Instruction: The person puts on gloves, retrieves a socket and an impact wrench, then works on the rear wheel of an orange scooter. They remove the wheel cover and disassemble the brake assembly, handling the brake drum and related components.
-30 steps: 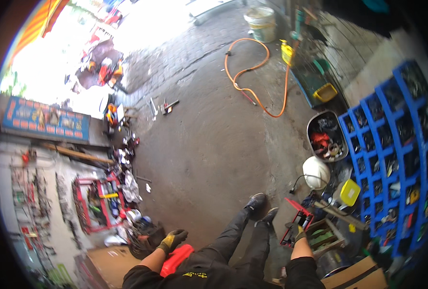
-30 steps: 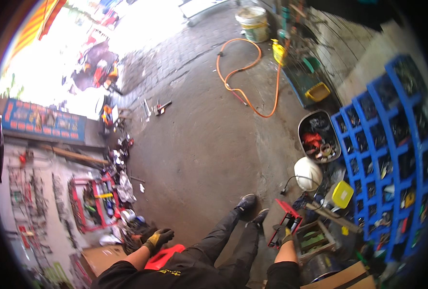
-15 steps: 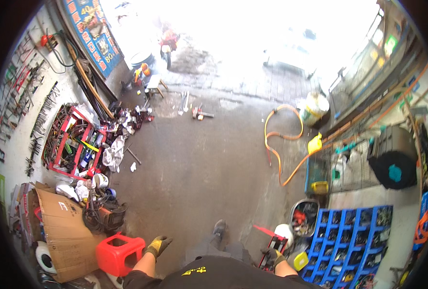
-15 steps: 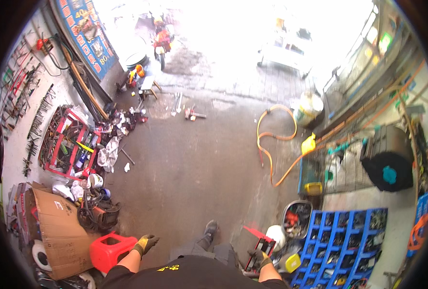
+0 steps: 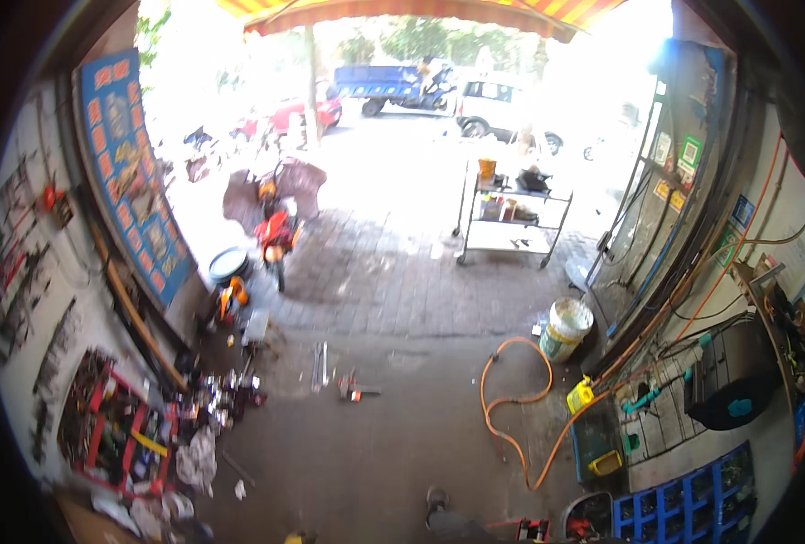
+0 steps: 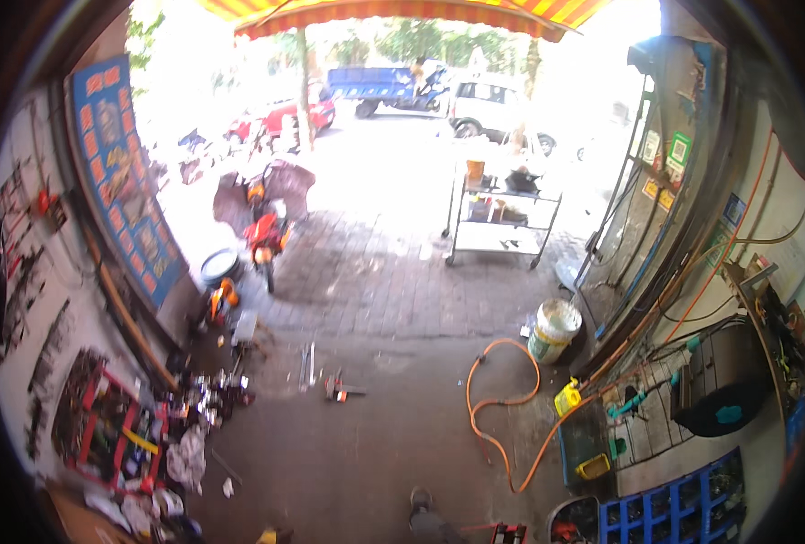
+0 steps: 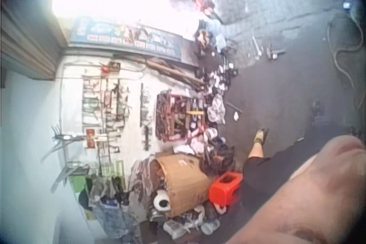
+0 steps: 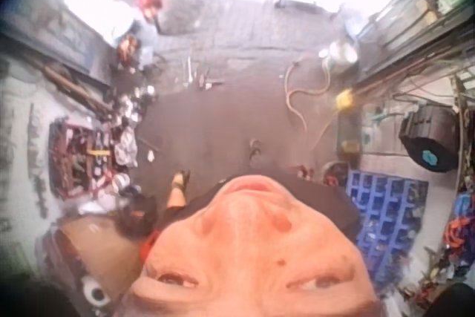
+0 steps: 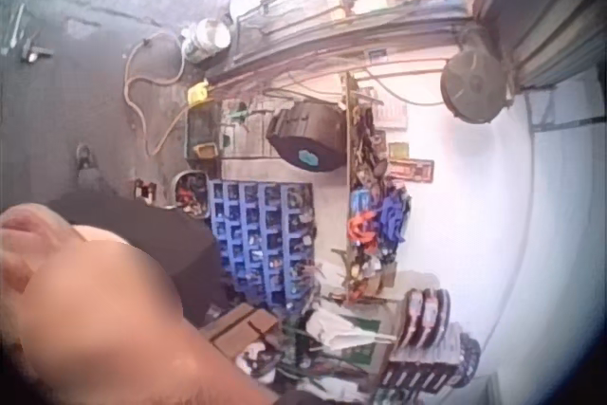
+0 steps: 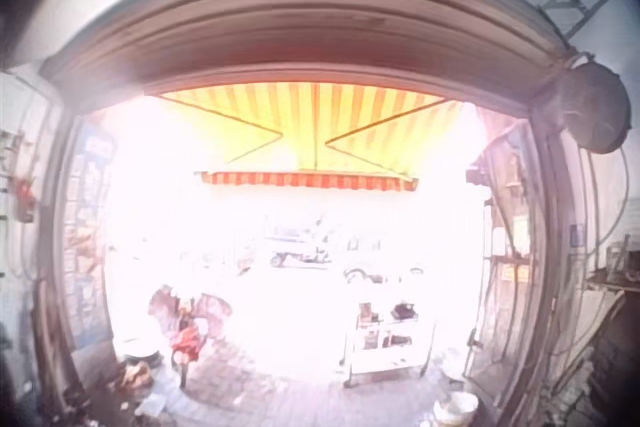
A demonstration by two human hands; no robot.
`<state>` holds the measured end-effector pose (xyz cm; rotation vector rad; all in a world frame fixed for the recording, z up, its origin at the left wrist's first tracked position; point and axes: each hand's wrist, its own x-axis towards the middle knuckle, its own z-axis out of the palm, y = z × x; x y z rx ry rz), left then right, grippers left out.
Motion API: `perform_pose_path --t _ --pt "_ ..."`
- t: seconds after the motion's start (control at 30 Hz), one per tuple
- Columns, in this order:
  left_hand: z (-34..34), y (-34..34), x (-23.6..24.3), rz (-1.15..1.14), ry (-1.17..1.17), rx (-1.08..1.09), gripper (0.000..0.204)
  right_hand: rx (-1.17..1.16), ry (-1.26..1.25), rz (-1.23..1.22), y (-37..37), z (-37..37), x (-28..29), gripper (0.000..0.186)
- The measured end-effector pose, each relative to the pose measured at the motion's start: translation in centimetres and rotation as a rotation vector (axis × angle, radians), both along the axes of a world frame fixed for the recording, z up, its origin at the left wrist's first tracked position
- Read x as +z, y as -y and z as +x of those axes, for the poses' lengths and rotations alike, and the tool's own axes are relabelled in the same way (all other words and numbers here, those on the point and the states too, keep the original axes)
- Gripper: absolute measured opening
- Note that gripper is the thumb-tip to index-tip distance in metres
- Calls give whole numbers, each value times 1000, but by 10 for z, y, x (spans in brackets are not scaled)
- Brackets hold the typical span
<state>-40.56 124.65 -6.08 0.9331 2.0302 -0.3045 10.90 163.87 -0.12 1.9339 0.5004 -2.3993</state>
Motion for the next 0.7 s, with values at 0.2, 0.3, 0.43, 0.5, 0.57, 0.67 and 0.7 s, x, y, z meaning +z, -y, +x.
perform_pose_path --t 0.2,0.3,0.43,0.5,0.57,0.67,0.7 --pt "-111 -145 46 137 96 592 62 153 -128 115 -192 -163 31 21" --pt "-175 -233 65 238 73 603 59 214 -193 182 -276 -248 48 21" --pt "-267 -331 70 319 47 563 56 247 -216 225 -366 -350 57 21" --pt "-315 -374 67 357 35 536 55 244 -206 235 -409 -397 58 21" --pt "-358 -424 66 395 29 525 54 229 -173 227 -451 -437 65 22" --pt "-420 -495 74 427 7 435 53 168 -152 204 -504 -482 73 22" --pt "-440 -522 78 441 8 398 52 144 -147 198 -517 -495 75 22"
